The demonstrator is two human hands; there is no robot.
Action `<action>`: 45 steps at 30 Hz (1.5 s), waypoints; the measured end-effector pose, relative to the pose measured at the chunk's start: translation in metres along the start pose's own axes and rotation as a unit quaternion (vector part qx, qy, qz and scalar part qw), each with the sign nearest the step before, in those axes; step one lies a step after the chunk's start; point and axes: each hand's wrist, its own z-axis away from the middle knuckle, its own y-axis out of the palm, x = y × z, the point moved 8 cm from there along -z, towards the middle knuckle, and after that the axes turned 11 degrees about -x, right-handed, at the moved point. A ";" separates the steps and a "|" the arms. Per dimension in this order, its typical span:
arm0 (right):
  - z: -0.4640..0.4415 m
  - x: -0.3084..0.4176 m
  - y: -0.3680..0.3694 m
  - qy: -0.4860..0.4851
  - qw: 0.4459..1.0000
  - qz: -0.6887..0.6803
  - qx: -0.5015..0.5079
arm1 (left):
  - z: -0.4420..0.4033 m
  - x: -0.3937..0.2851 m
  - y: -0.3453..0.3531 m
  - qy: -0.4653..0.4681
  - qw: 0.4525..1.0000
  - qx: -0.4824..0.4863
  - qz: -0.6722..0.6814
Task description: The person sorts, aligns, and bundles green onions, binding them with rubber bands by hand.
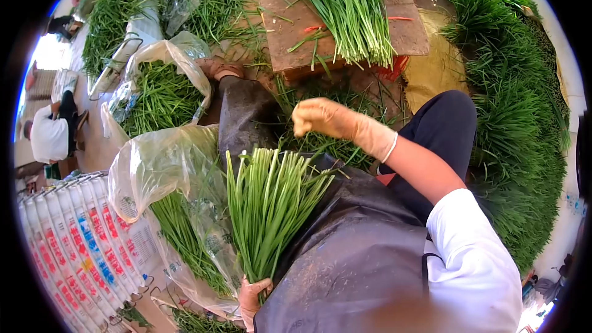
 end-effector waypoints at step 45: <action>0.006 -0.017 0.023 -0.080 0.680 0.725 0.075 | 0.011 0.044 0.039 -0.134 0.900 0.164 0.381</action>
